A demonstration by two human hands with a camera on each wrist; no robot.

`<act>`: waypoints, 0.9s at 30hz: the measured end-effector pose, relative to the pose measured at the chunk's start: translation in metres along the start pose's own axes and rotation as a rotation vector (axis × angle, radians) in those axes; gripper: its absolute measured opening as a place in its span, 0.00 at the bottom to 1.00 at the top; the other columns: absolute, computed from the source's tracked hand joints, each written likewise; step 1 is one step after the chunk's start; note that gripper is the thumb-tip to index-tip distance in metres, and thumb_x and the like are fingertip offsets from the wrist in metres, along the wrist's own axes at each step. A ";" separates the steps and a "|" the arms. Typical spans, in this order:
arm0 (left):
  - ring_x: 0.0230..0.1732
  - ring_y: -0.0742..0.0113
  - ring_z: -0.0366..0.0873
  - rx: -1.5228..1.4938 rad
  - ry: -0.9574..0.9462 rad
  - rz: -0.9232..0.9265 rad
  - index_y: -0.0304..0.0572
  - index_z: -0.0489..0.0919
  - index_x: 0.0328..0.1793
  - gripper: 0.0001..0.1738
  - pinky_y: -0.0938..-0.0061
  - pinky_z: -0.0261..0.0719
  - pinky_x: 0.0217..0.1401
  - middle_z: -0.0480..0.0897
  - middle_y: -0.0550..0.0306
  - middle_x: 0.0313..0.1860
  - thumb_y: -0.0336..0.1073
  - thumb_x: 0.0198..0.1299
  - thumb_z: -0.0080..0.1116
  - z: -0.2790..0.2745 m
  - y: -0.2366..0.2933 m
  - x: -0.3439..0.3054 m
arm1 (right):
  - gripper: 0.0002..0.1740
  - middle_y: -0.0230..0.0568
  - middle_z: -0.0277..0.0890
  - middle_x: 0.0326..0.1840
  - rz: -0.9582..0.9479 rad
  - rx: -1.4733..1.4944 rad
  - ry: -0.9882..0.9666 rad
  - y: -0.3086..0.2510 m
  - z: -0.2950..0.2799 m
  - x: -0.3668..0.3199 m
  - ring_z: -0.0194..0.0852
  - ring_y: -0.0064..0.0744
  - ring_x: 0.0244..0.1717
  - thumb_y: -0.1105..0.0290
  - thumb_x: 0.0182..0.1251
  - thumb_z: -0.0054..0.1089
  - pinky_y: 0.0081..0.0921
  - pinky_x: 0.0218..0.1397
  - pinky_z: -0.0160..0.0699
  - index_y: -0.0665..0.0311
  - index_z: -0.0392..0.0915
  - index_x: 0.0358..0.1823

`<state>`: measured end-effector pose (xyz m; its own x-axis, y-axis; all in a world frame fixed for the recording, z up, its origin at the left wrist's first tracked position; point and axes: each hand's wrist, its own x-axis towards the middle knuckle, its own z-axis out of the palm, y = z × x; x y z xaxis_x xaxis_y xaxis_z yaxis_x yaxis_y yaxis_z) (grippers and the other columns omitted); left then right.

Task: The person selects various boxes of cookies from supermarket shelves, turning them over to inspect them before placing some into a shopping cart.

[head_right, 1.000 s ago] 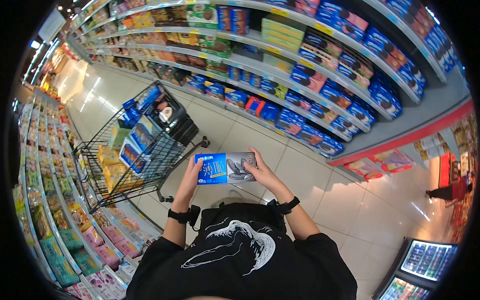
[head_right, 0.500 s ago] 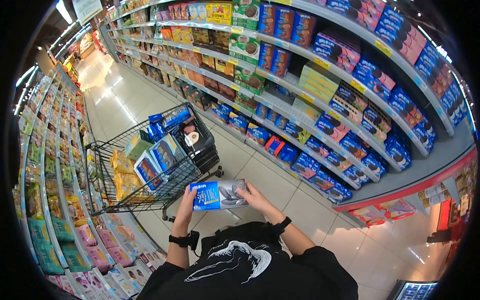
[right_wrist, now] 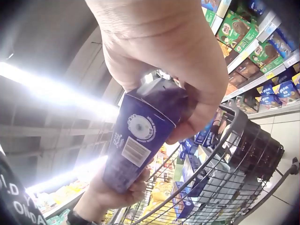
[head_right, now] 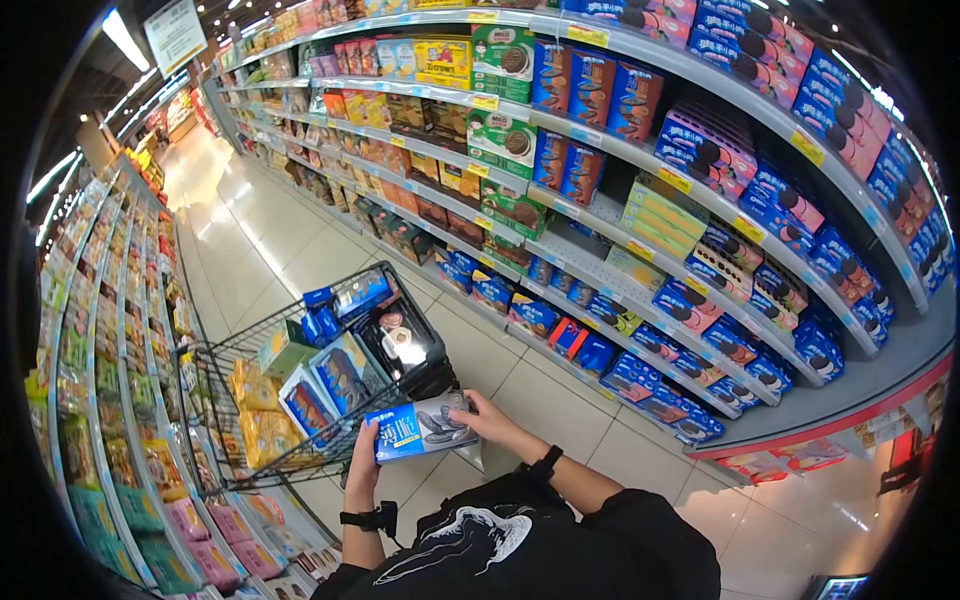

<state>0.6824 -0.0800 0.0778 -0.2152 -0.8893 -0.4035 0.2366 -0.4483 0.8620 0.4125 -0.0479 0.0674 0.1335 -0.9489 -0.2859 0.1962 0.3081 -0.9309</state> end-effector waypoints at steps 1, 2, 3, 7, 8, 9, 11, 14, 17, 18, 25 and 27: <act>0.51 0.76 0.75 -0.014 -0.006 0.006 0.39 0.67 0.68 0.24 0.79 0.73 0.56 0.76 0.61 0.53 0.44 0.73 0.48 -0.001 0.006 0.012 | 0.32 0.43 0.74 0.53 -0.010 0.022 -0.032 -0.007 -0.002 0.013 0.72 0.30 0.54 0.55 0.67 0.64 0.26 0.58 0.72 0.70 0.64 0.63; 0.55 0.73 0.76 -0.029 -0.005 0.003 0.40 0.64 0.72 0.26 0.77 0.74 0.58 0.76 0.59 0.56 0.44 0.73 0.47 -0.001 0.012 0.025 | 0.32 0.43 0.74 0.53 -0.012 0.027 -0.024 -0.013 -0.005 0.027 0.72 0.30 0.54 0.55 0.67 0.64 0.26 0.58 0.72 0.70 0.64 0.63; 0.55 0.73 0.76 -0.025 -0.008 -0.003 0.40 0.64 0.72 0.26 0.77 0.74 0.58 0.76 0.59 0.56 0.44 0.73 0.47 0.005 0.021 0.037 | 0.29 0.42 0.73 0.53 -0.021 0.018 -0.022 -0.021 -0.008 0.040 0.73 0.29 0.54 0.59 0.68 0.63 0.27 0.57 0.72 0.68 0.65 0.63; 0.57 0.65 0.77 -0.132 0.003 0.001 0.43 0.57 0.76 0.33 0.70 0.79 0.55 0.74 0.56 0.61 0.47 0.70 0.49 0.038 0.068 0.071 | 0.27 0.41 0.73 0.54 0.182 -0.006 0.029 -0.062 -0.033 0.077 0.73 0.28 0.52 0.63 0.67 0.64 0.29 0.52 0.75 0.63 0.65 0.62; 0.55 0.66 0.78 -0.171 -0.036 0.058 0.43 0.57 0.76 0.33 0.72 0.80 0.53 0.75 0.55 0.61 0.45 0.69 0.51 0.040 0.073 0.084 | 0.28 0.40 0.75 0.50 0.154 0.081 0.029 -0.064 -0.039 0.088 0.74 0.28 0.51 0.64 0.64 0.66 0.29 0.49 0.76 0.63 0.65 0.61; 0.54 0.66 0.79 -0.210 -0.073 0.116 0.43 0.57 0.77 0.33 0.74 0.80 0.51 0.76 0.55 0.60 0.42 0.68 0.53 0.040 0.076 0.095 | 0.28 0.40 0.75 0.50 0.162 0.079 0.024 -0.066 -0.046 0.099 0.74 0.28 0.51 0.64 0.64 0.66 0.29 0.49 0.76 0.63 0.65 0.61; 0.53 0.67 0.79 -0.199 -0.016 0.168 0.43 0.57 0.77 0.34 0.76 0.80 0.51 0.76 0.54 0.59 0.38 0.67 0.55 0.043 0.081 0.118 | 0.28 0.41 0.75 0.52 0.130 -0.020 -0.111 -0.069 -0.056 0.121 0.74 0.28 0.53 0.67 0.62 0.69 0.28 0.52 0.75 0.64 0.66 0.60; 0.52 0.67 0.78 -0.188 0.082 0.239 0.41 0.58 0.75 0.35 0.74 0.79 0.52 0.77 0.54 0.58 0.32 0.65 0.58 0.055 0.094 0.140 | 0.33 0.43 0.73 0.58 0.100 -0.029 -0.314 -0.080 -0.057 0.147 0.73 0.30 0.58 0.69 0.59 0.71 0.28 0.59 0.73 0.67 0.65 0.63; 0.57 0.66 0.76 -0.181 0.117 0.251 0.37 0.53 0.77 0.39 0.74 0.75 0.59 0.75 0.48 0.62 0.27 0.63 0.60 0.069 0.113 0.150 | 0.36 0.45 0.74 0.55 -0.067 -0.055 -0.408 -0.076 -0.047 0.169 0.75 0.32 0.55 0.66 0.59 0.72 0.28 0.54 0.78 0.71 0.64 0.65; 0.59 0.65 0.75 -0.131 0.061 0.304 0.36 0.52 0.77 0.40 0.73 0.74 0.61 0.73 0.48 0.63 0.27 0.62 0.61 0.068 0.112 0.157 | 0.40 0.46 0.73 0.58 -0.019 -0.063 -0.451 -0.091 -0.042 0.170 0.73 0.35 0.59 0.67 0.58 0.73 0.30 0.62 0.73 0.72 0.62 0.67; 0.64 0.58 0.72 0.217 -0.099 0.384 0.33 0.52 0.77 0.45 0.69 0.73 0.63 0.70 0.43 0.66 0.29 0.57 0.66 0.090 0.131 0.168 | 0.36 0.47 0.74 0.57 -0.181 0.067 -0.107 -0.124 -0.014 0.175 0.73 0.31 0.58 0.70 0.58 0.71 0.30 0.62 0.72 0.72 0.63 0.65; 0.65 0.51 0.71 0.644 0.009 0.693 0.33 0.58 0.75 0.43 0.66 0.71 0.65 0.69 0.38 0.66 0.31 0.55 0.67 0.090 0.135 0.170 | 0.37 0.48 0.74 0.57 -0.220 -0.064 0.045 -0.127 0.001 0.171 0.74 0.35 0.59 0.69 0.57 0.71 0.32 0.62 0.72 0.71 0.63 0.65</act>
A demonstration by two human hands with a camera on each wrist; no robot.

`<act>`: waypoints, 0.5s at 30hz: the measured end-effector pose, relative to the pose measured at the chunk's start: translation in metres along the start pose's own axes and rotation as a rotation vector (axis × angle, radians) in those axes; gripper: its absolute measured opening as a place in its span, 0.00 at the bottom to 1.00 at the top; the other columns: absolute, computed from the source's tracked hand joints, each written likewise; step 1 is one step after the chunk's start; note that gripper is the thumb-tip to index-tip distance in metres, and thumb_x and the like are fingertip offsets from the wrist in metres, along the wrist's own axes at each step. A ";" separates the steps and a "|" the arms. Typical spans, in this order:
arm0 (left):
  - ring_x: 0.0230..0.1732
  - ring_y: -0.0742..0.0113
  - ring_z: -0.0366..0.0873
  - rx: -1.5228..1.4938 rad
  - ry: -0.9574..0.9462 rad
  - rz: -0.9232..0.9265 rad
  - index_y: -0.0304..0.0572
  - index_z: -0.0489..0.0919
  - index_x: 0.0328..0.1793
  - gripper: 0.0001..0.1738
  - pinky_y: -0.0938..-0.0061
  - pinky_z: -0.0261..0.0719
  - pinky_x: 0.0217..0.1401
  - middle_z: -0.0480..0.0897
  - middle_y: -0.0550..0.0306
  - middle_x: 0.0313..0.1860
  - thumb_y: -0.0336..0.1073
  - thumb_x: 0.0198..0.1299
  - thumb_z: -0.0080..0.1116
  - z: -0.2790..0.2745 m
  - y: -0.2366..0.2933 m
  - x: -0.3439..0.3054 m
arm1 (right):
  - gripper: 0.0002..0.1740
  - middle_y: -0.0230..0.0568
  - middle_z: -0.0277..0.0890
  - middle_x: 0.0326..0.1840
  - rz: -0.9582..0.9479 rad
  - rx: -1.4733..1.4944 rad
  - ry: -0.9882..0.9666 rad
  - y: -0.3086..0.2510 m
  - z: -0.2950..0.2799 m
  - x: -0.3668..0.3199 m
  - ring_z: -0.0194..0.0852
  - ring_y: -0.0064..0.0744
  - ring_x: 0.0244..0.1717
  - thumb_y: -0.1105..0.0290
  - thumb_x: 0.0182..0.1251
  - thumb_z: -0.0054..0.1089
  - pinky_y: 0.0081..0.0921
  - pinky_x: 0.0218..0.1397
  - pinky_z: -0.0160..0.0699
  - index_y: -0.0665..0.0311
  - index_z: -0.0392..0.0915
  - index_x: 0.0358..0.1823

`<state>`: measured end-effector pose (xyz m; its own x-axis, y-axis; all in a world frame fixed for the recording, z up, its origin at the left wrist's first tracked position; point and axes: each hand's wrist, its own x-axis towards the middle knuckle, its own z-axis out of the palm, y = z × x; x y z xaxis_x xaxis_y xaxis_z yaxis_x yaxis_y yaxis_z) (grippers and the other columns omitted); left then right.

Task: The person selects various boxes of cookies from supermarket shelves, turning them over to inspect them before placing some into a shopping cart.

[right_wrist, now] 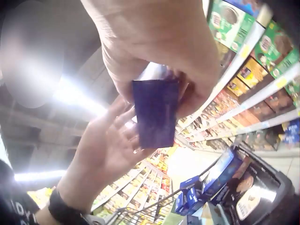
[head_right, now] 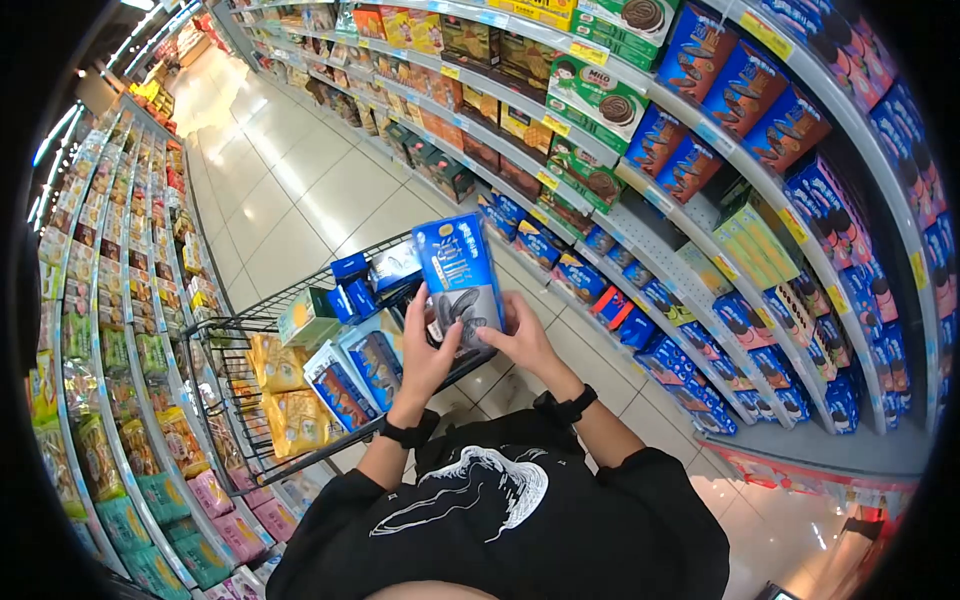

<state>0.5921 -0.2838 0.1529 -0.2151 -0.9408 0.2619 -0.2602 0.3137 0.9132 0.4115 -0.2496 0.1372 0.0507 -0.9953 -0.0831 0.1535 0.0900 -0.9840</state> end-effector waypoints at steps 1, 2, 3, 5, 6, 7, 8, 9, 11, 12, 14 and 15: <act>0.66 0.47 0.70 0.006 -0.022 0.057 0.33 0.61 0.74 0.43 0.62 0.69 0.68 0.68 0.35 0.67 0.34 0.53 0.69 0.000 0.000 0.001 | 0.37 0.49 0.74 0.58 -0.038 -0.150 0.139 -0.005 0.008 -0.003 0.74 0.38 0.59 0.68 0.56 0.72 0.34 0.61 0.72 0.70 0.64 0.65; 0.67 0.48 0.69 0.186 -0.064 0.165 0.33 0.60 0.75 0.44 0.61 0.68 0.68 0.68 0.39 0.68 0.38 0.54 0.69 -0.002 0.001 0.001 | 0.37 0.49 0.74 0.58 -0.037 -0.145 0.155 -0.011 0.016 -0.009 0.74 0.38 0.59 0.68 0.56 0.72 0.34 0.61 0.72 0.70 0.64 0.65; 0.67 0.49 0.69 -0.202 -0.060 0.016 0.35 0.60 0.75 0.43 0.61 0.69 0.68 0.69 0.41 0.68 0.39 0.56 0.68 0.006 0.008 0.001 | 0.39 0.50 0.72 0.60 -0.216 -0.417 0.204 -0.025 0.030 -0.015 0.73 0.42 0.61 0.66 0.54 0.72 0.37 0.63 0.70 0.68 0.64 0.66; 0.67 0.52 0.70 -0.773 -0.184 -0.329 0.37 0.58 0.76 0.42 0.61 0.70 0.67 0.70 0.45 0.68 0.43 0.59 0.65 0.005 -0.004 0.000 | 0.38 0.52 0.64 0.69 -0.475 -0.766 0.238 -0.040 0.050 -0.028 0.62 0.57 0.68 0.62 0.51 0.72 0.46 0.70 0.60 0.63 0.69 0.65; 0.67 0.54 0.70 -0.954 -0.312 -0.522 0.38 0.56 0.76 0.43 0.61 0.71 0.68 0.70 0.46 0.68 0.46 0.60 0.63 -0.004 -0.012 0.003 | 0.38 0.52 0.64 0.69 -0.464 -0.759 0.258 -0.044 0.058 -0.034 0.62 0.57 0.68 0.62 0.51 0.72 0.46 0.70 0.60 0.63 0.69 0.65; 0.66 0.54 0.72 -1.135 -0.397 -0.610 0.37 0.59 0.75 0.40 0.60 0.73 0.67 0.71 0.46 0.68 0.50 0.62 0.58 -0.012 -0.019 0.006 | 0.36 0.53 0.62 0.71 -0.523 -0.839 0.236 -0.049 0.063 -0.039 0.59 0.58 0.70 0.62 0.51 0.72 0.48 0.71 0.58 0.61 0.71 0.64; 0.65 0.54 0.73 -1.281 -0.445 -0.644 0.35 0.59 0.74 0.41 0.58 0.72 0.67 0.71 0.46 0.68 0.51 0.61 0.55 -0.013 -0.023 0.008 | 0.34 0.53 0.60 0.73 -0.583 -0.921 0.214 -0.051 0.066 -0.043 0.56 0.59 0.72 0.62 0.51 0.71 0.50 0.72 0.56 0.60 0.73 0.62; 0.65 0.53 0.73 -1.335 -0.524 -0.629 0.34 0.60 0.74 0.41 0.58 0.74 0.67 0.72 0.45 0.67 0.49 0.59 0.57 -0.018 -0.025 0.009 | 0.28 0.53 0.58 0.74 -0.570 -0.861 0.202 -0.052 0.068 -0.047 0.53 0.61 0.73 0.65 0.53 0.69 0.52 0.73 0.55 0.59 0.78 0.58; 0.65 0.52 0.73 -1.399 -0.642 -0.604 0.34 0.59 0.74 0.43 0.56 0.74 0.67 0.72 0.43 0.67 0.48 0.56 0.60 -0.025 -0.027 0.010 | 0.26 0.53 0.57 0.75 -0.577 -0.838 0.296 -0.044 0.070 -0.053 0.54 0.61 0.73 0.67 0.54 0.68 0.51 0.72 0.56 0.59 0.78 0.57; 0.66 0.50 0.73 -1.412 -0.679 -0.591 0.34 0.58 0.74 0.46 0.55 0.73 0.68 0.71 0.42 0.67 0.49 0.54 0.61 -0.026 -0.021 0.010 | 0.25 0.53 0.56 0.75 -0.595 -0.819 0.370 -0.042 0.072 -0.057 0.54 0.60 0.74 0.69 0.54 0.67 0.50 0.72 0.57 0.60 0.79 0.56; 0.66 0.48 0.72 -1.442 -0.730 -0.604 0.33 0.56 0.75 0.48 0.54 0.73 0.68 0.70 0.41 0.68 0.49 0.53 0.62 -0.027 -0.014 0.008 | 0.23 0.55 0.56 0.75 -0.582 -0.803 0.445 -0.040 0.079 -0.062 0.55 0.60 0.73 0.71 0.54 0.66 0.48 0.71 0.60 0.61 0.80 0.55; 0.66 0.48 0.72 -1.434 -0.745 -0.597 0.33 0.56 0.75 0.48 0.54 0.73 0.68 0.70 0.41 0.68 0.49 0.52 0.63 -0.027 -0.012 0.007 | 0.24 0.57 0.56 0.74 -0.582 -0.760 0.490 -0.038 0.080 -0.064 0.55 0.60 0.73 0.72 0.54 0.66 0.47 0.71 0.61 0.62 0.79 0.56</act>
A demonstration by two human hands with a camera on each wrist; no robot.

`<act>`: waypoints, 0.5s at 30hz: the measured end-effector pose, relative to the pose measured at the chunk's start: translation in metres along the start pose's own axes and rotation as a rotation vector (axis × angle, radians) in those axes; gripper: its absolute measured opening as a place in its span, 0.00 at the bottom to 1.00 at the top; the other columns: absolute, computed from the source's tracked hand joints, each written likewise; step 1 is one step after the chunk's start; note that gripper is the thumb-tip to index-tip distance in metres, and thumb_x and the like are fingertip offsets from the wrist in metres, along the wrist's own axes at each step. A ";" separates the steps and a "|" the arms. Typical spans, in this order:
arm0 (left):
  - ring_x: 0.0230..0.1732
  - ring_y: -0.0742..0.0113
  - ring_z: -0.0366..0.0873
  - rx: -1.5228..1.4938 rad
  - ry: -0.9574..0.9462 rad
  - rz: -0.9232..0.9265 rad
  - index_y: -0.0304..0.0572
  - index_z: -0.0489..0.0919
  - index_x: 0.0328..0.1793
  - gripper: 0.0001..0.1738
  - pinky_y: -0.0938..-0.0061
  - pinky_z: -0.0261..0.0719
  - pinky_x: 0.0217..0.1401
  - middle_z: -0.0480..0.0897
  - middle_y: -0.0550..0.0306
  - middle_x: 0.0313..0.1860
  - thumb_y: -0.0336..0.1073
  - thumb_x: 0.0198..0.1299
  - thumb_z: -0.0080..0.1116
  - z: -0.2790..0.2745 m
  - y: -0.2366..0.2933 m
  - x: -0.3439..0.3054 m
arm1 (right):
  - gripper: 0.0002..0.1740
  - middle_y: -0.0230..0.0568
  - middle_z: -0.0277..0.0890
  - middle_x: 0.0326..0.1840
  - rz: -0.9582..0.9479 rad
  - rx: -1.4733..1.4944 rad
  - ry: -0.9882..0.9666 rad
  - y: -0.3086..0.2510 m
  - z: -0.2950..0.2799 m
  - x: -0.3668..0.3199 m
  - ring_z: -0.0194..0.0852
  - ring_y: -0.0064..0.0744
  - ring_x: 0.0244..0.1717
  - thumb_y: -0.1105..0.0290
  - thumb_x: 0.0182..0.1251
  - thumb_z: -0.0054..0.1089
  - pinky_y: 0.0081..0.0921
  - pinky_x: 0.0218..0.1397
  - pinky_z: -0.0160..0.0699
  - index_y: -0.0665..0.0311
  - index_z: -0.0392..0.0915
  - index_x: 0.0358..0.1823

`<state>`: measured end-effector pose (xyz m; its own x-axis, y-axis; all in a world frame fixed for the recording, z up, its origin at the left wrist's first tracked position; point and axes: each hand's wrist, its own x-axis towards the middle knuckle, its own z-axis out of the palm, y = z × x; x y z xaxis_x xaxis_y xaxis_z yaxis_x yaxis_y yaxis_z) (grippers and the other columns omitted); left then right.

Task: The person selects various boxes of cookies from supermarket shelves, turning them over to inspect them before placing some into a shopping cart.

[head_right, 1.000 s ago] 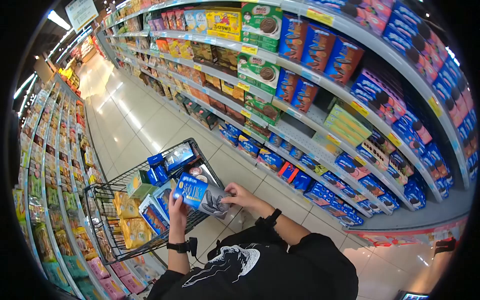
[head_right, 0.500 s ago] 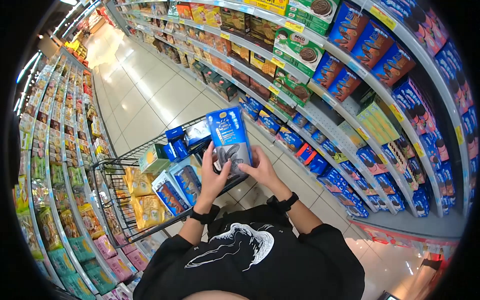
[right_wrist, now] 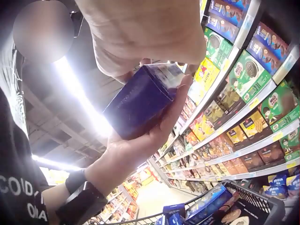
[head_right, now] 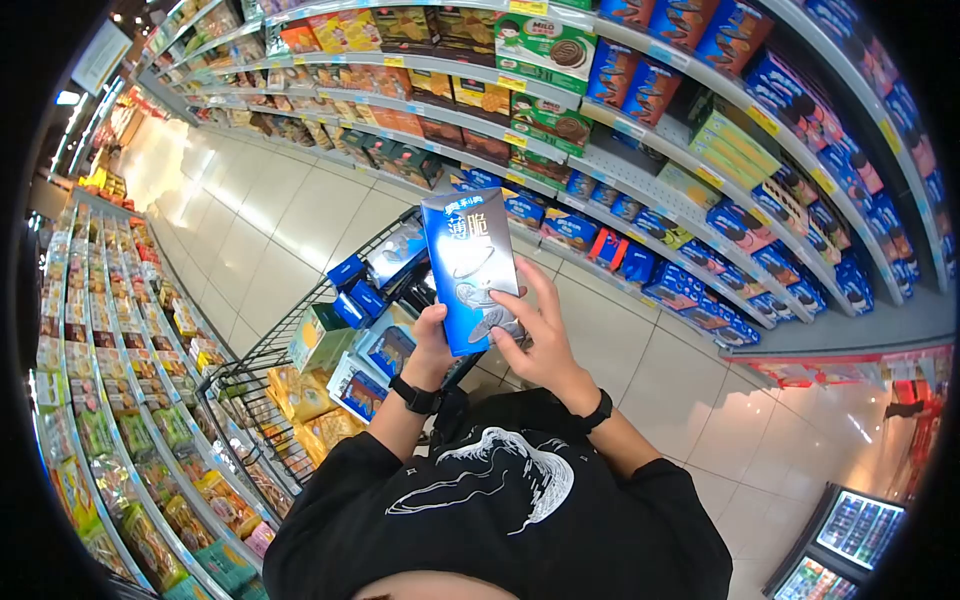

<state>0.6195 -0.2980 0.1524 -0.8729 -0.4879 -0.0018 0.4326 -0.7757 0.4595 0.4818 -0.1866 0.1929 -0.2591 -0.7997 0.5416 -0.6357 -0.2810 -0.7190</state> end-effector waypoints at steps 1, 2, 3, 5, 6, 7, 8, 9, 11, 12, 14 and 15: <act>0.66 0.47 0.72 0.012 -0.012 -0.003 0.33 0.56 0.75 0.49 0.53 0.73 0.68 0.70 0.40 0.68 0.48 0.51 0.63 0.001 0.000 0.000 | 0.25 0.58 0.57 0.73 0.023 0.025 0.046 -0.001 0.000 -0.001 0.55 0.60 0.73 0.72 0.54 0.66 0.46 0.70 0.62 0.62 0.78 0.56; 0.66 0.47 0.72 0.013 -0.003 0.001 0.34 0.56 0.75 0.49 0.54 0.72 0.69 0.70 0.41 0.68 0.47 0.51 0.64 -0.002 -0.001 -0.002 | 0.25 0.58 0.57 0.73 0.021 0.014 0.050 -0.002 0.000 -0.002 0.55 0.60 0.73 0.72 0.54 0.66 0.46 0.70 0.62 0.62 0.78 0.56; 0.66 0.47 0.72 0.010 -0.016 -0.002 0.34 0.56 0.75 0.49 0.54 0.72 0.69 0.70 0.41 0.68 0.47 0.51 0.64 -0.008 -0.002 -0.004 | 0.25 0.59 0.57 0.73 0.049 0.069 0.027 -0.003 0.000 -0.003 0.56 0.59 0.73 0.72 0.55 0.66 0.45 0.71 0.61 0.62 0.77 0.57; 0.67 0.48 0.71 0.037 0.055 0.010 0.34 0.57 0.75 0.48 0.55 0.72 0.69 0.70 0.42 0.68 0.46 0.51 0.64 -0.017 -0.004 -0.008 | 0.26 0.59 0.57 0.73 0.070 0.105 0.013 -0.006 0.002 -0.005 0.56 0.58 0.74 0.72 0.55 0.66 0.44 0.72 0.60 0.63 0.76 0.59; 0.68 0.47 0.71 0.136 0.106 0.006 0.34 0.57 0.76 0.51 0.55 0.68 0.72 0.69 0.42 0.70 0.52 0.49 0.64 -0.012 0.000 -0.011 | 0.27 0.60 0.57 0.73 0.110 0.093 -0.025 -0.006 0.003 -0.006 0.56 0.57 0.74 0.71 0.56 0.66 0.42 0.72 0.60 0.63 0.75 0.60; 0.68 0.48 0.70 0.128 0.092 -0.008 0.34 0.56 0.76 0.52 0.55 0.68 0.72 0.68 0.42 0.71 0.53 0.49 0.64 -0.018 0.001 -0.013 | 0.28 0.60 0.57 0.73 0.145 0.076 -0.059 -0.005 0.004 -0.005 0.56 0.57 0.74 0.71 0.56 0.66 0.41 0.72 0.60 0.63 0.74 0.61; 0.68 0.48 0.70 0.159 0.082 -0.001 0.33 0.55 0.77 0.53 0.55 0.68 0.72 0.67 0.42 0.71 0.53 0.49 0.64 -0.019 0.004 -0.015 | 0.30 0.60 0.58 0.72 0.135 0.069 -0.065 -0.004 0.006 -0.003 0.57 0.57 0.73 0.71 0.57 0.67 0.40 0.72 0.61 0.63 0.72 0.64; 0.67 0.49 0.71 0.200 0.091 -0.003 0.32 0.56 0.76 0.53 0.56 0.69 0.71 0.69 0.42 0.70 0.53 0.49 0.65 -0.018 0.008 -0.017 | 0.36 0.59 0.59 0.71 0.135 0.035 -0.082 0.000 0.010 -0.002 0.60 0.56 0.72 0.71 0.58 0.66 0.40 0.71 0.62 0.64 0.65 0.69; 0.61 0.53 0.78 0.325 0.250 -0.013 0.29 0.64 0.71 0.49 0.60 0.76 0.65 0.75 0.44 0.64 0.53 0.48 0.67 -0.031 0.012 -0.027 | 0.46 0.56 0.60 0.71 0.329 0.288 -0.089 0.014 0.025 -0.006 0.61 0.47 0.71 0.70 0.59 0.68 0.40 0.70 0.64 0.64 0.51 0.76; 0.56 0.56 0.81 0.353 0.230 -0.007 0.28 0.67 0.67 0.46 0.63 0.79 0.61 0.79 0.45 0.60 0.54 0.48 0.67 -0.050 0.010 -0.029 | 0.49 0.56 0.60 0.71 0.408 0.345 -0.112 0.015 0.029 -0.005 0.62 0.43 0.69 0.70 0.59 0.68 0.39 0.68 0.66 0.63 0.45 0.78; 0.52 0.59 0.82 0.456 0.302 -0.023 0.28 0.70 0.65 0.42 0.66 0.81 0.57 0.81 0.46 0.56 0.53 0.51 0.64 -0.071 0.010 -0.040 | 0.54 0.54 0.62 0.69 0.559 0.611 -0.165 0.020 0.039 -0.003 0.66 0.38 0.66 0.70 0.62 0.68 0.37 0.64 0.72 0.63 0.35 0.79; 0.48 0.62 0.83 0.422 0.289 -0.031 0.29 0.72 0.63 0.33 0.69 0.81 0.53 0.82 0.49 0.52 0.42 0.53 0.60 -0.069 0.014 -0.044 | 0.52 0.49 0.63 0.69 0.598 0.786 -0.217 0.033 0.048 -0.007 0.64 0.36 0.67 0.70 0.63 0.68 0.37 0.66 0.70 0.64 0.39 0.79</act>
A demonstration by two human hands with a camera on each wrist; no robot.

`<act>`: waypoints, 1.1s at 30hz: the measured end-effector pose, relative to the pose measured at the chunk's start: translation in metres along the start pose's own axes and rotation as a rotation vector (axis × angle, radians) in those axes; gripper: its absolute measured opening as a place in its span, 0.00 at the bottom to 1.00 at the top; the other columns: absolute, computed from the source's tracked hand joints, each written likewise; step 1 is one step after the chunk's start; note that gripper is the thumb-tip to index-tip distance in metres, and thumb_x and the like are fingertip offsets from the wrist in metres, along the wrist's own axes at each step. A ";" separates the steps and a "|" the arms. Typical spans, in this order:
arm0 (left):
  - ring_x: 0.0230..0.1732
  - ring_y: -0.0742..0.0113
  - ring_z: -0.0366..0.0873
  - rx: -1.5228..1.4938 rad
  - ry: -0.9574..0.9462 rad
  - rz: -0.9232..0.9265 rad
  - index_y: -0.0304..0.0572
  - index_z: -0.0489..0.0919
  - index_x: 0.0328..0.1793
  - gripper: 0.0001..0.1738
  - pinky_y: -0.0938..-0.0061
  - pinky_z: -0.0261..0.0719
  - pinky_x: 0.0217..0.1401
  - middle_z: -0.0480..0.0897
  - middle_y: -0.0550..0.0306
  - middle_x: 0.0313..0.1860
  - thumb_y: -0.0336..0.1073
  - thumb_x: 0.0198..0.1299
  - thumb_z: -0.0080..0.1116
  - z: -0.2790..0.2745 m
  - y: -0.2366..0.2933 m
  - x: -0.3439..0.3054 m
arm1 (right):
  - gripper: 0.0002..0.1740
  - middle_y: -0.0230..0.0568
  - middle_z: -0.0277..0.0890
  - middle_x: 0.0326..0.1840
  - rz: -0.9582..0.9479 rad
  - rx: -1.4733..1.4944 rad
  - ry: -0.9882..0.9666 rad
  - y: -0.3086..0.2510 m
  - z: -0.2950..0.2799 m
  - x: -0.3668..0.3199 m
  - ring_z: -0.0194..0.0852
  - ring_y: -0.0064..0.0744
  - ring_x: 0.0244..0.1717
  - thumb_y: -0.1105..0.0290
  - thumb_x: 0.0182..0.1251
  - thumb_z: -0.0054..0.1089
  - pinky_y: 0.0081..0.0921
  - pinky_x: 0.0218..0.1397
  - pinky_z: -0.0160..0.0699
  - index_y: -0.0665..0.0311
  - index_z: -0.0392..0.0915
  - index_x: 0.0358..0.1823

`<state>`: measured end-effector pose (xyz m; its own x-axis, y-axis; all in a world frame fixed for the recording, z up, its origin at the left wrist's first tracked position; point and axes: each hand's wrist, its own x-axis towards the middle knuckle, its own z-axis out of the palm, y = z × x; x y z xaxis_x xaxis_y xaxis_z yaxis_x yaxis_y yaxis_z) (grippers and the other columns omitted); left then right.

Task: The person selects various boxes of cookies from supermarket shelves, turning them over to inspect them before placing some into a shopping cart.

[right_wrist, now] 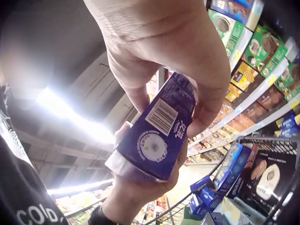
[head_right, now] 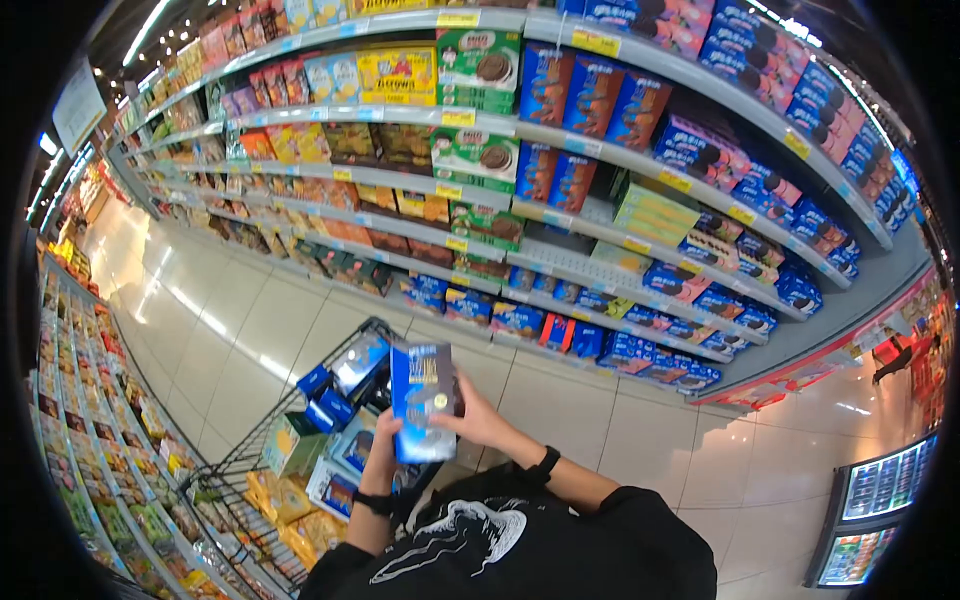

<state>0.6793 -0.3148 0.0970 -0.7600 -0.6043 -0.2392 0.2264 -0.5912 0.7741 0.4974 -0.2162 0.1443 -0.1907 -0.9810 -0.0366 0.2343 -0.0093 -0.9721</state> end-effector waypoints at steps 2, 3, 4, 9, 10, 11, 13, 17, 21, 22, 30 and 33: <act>0.49 0.62 0.82 -0.057 0.043 -0.061 0.28 0.69 0.65 0.35 0.68 0.81 0.55 0.80 0.48 0.55 0.43 0.55 0.61 -0.004 -0.004 -0.005 | 0.46 0.45 0.63 0.69 0.045 -0.083 -0.065 0.017 -0.006 0.006 0.63 0.33 0.68 0.69 0.63 0.68 0.36 0.69 0.66 0.66 0.47 0.76; 0.52 0.60 0.81 -0.080 0.036 -0.057 0.27 0.67 0.67 0.35 0.67 0.81 0.57 0.79 0.47 0.57 0.43 0.57 0.60 0.003 0.000 -0.008 | 0.46 0.45 0.62 0.70 0.028 -0.124 -0.043 0.029 -0.009 0.008 0.62 0.34 0.69 0.68 0.64 0.68 0.37 0.70 0.66 0.68 0.47 0.76; 0.54 0.60 0.80 -0.086 0.034 -0.066 0.27 0.66 0.67 0.32 0.67 0.80 0.57 0.78 0.47 0.59 0.39 0.61 0.57 0.006 0.003 -0.010 | 0.45 0.48 0.63 0.69 -0.001 -0.156 -0.016 0.041 -0.011 0.009 0.65 0.36 0.67 0.68 0.64 0.67 0.35 0.68 0.68 0.69 0.47 0.75; 0.41 0.74 0.76 0.548 0.196 -0.115 0.32 0.74 0.57 0.22 0.78 0.76 0.42 0.80 0.56 0.44 0.44 0.66 0.59 -0.011 -0.014 -0.014 | 0.44 0.52 0.73 0.60 0.063 -0.323 0.112 0.060 -0.020 0.008 0.76 0.36 0.56 0.65 0.61 0.70 0.31 0.54 0.78 0.71 0.54 0.73; 0.39 0.73 0.77 0.666 0.226 -0.078 0.31 0.76 0.54 0.22 0.76 0.77 0.41 0.81 0.57 0.41 0.44 0.64 0.61 -0.011 -0.017 -0.014 | 0.44 0.52 0.73 0.60 0.053 -0.327 0.118 0.065 -0.023 0.008 0.76 0.36 0.56 0.65 0.61 0.70 0.31 0.54 0.78 0.71 0.54 0.73; 0.37 0.71 0.78 0.747 0.205 -0.043 0.31 0.77 0.53 0.23 0.75 0.77 0.41 0.82 0.55 0.39 0.45 0.63 0.62 -0.021 -0.027 -0.014 | 0.43 0.51 0.74 0.58 0.087 -0.342 0.109 0.072 -0.027 0.008 0.77 0.36 0.53 0.64 0.61 0.71 0.31 0.52 0.79 0.71 0.56 0.72; 0.37 0.63 0.81 0.904 0.156 -0.034 0.32 0.79 0.51 0.24 0.71 0.78 0.42 0.83 0.49 0.37 0.48 0.61 0.63 -0.035 -0.042 -0.008 | 0.42 0.50 0.76 0.55 0.181 -0.345 0.103 0.087 -0.032 0.003 0.79 0.34 0.46 0.63 0.60 0.71 0.30 0.50 0.79 0.72 0.60 0.71; 0.43 0.42 0.82 1.273 0.094 -0.112 0.33 0.79 0.51 0.27 0.58 0.79 0.48 0.83 0.36 0.41 0.53 0.60 0.59 -0.036 -0.054 -0.016 | 0.43 0.50 0.76 0.57 0.230 -0.398 0.036 0.148 -0.045 0.003 0.78 0.35 0.51 0.60 0.59 0.71 0.30 0.51 0.79 0.72 0.60 0.71; 0.49 0.35 0.79 1.494 0.031 -0.267 0.32 0.79 0.52 0.32 0.50 0.76 0.54 0.82 0.31 0.43 0.58 0.59 0.56 -0.063 -0.094 -0.016 | 0.41 0.49 0.75 0.58 0.269 -0.402 0.004 0.181 -0.037 -0.006 0.74 0.36 0.58 0.59 0.61 0.70 0.35 0.56 0.78 0.71 0.61 0.70; 0.52 0.34 0.78 1.365 0.051 -0.236 0.32 0.78 0.52 0.33 0.51 0.75 0.56 0.82 0.30 0.45 0.59 0.60 0.55 -0.068 -0.103 -0.021 | 0.36 0.47 0.76 0.56 0.397 -0.349 -0.016 0.181 -0.035 -0.008 0.75 0.35 0.55 0.61 0.63 0.68 0.34 0.54 0.79 0.72 0.64 0.67; 0.38 0.37 0.77 1.258 0.331 0.037 0.32 0.78 0.35 0.25 0.53 0.73 0.42 0.79 0.36 0.33 0.53 0.66 0.52 -0.068 -0.132 -0.052 | 0.35 0.43 0.78 0.51 0.444 -0.263 0.040 0.202 -0.023 -0.016 0.76 0.28 0.46 0.52 0.68 0.61 0.27 0.41 0.79 0.69 0.66 0.66; 0.35 0.36 0.75 1.257 0.373 0.123 0.32 0.76 0.30 0.25 0.52 0.71 0.39 0.77 0.36 0.30 0.50 0.67 0.51 -0.067 -0.136 -0.050 | 0.35 0.40 0.78 0.49 0.415 -0.194 0.039 0.205 -0.017 -0.012 0.74 0.24 0.43 0.51 0.68 0.60 0.24 0.38 0.76 0.69 0.66 0.67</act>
<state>0.7273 -0.2402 -0.0353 -0.5169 -0.8479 -0.1178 -0.5894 0.2527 0.7673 0.5318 -0.2032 -0.0589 -0.1552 -0.8859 -0.4372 0.1169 0.4230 -0.8986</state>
